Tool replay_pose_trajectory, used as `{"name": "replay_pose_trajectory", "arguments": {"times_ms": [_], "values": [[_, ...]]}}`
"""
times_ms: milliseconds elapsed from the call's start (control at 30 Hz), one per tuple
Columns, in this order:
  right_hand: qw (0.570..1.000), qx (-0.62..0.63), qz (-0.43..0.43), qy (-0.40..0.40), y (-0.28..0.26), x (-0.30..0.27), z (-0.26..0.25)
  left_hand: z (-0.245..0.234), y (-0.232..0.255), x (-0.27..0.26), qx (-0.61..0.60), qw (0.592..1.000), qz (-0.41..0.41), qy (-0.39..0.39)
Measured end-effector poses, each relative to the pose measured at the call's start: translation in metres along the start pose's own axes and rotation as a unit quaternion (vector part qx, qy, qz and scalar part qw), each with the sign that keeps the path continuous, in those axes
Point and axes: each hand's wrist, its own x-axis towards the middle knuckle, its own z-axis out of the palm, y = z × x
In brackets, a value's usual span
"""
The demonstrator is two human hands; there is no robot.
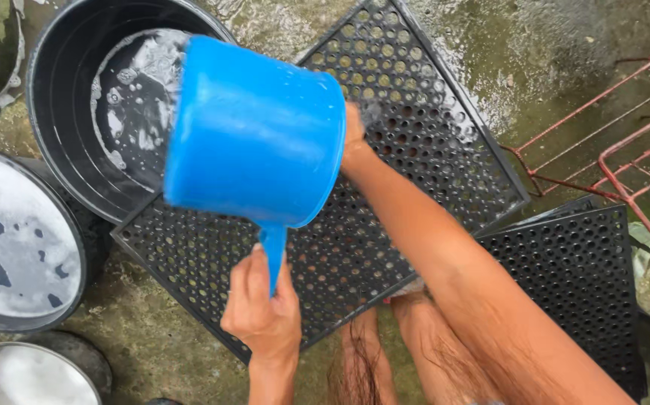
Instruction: The person cleans rubber floor mats by hand. The person uses a green brush to scrub the mats, pours water from a blue scoop over them, and flips the mats over to clean both sides.
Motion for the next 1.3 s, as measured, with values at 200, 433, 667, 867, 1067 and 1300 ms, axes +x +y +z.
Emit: {"name": "replay_pose_trajectory", "arguments": {"times_ms": [200,433,667,867,1067,1300], "values": [[0.992,-0.032,0.120,-0.027,0.123,-0.074,-0.103,-0.011,-0.018,-0.076,-0.041,0.991,-0.130,0.002],[0.963,0.190,0.175,0.077,0.074,-0.209,-0.041,-0.044,-0.064,-0.178,-0.098,0.933,-0.346,-0.018],[0.968,-0.026,-0.235,-0.083,-0.099,-0.321,0.060,-0.059,-0.106,-0.197,-0.297,0.819,-0.491,-0.030],[0.951,-0.092,0.290,0.044,0.061,-0.284,-0.050,-0.104,-0.201,-0.252,-0.287,0.821,-0.489,-0.071],[0.974,-0.129,0.167,0.082,-0.032,-0.403,0.110,-0.119,-0.259,-0.295,-0.318,0.806,-0.493,-0.072],[0.927,-0.256,0.133,-0.239,-0.108,-0.376,0.099,-0.139,-0.286,-0.287,-0.313,0.823,-0.453,-0.141]]}}
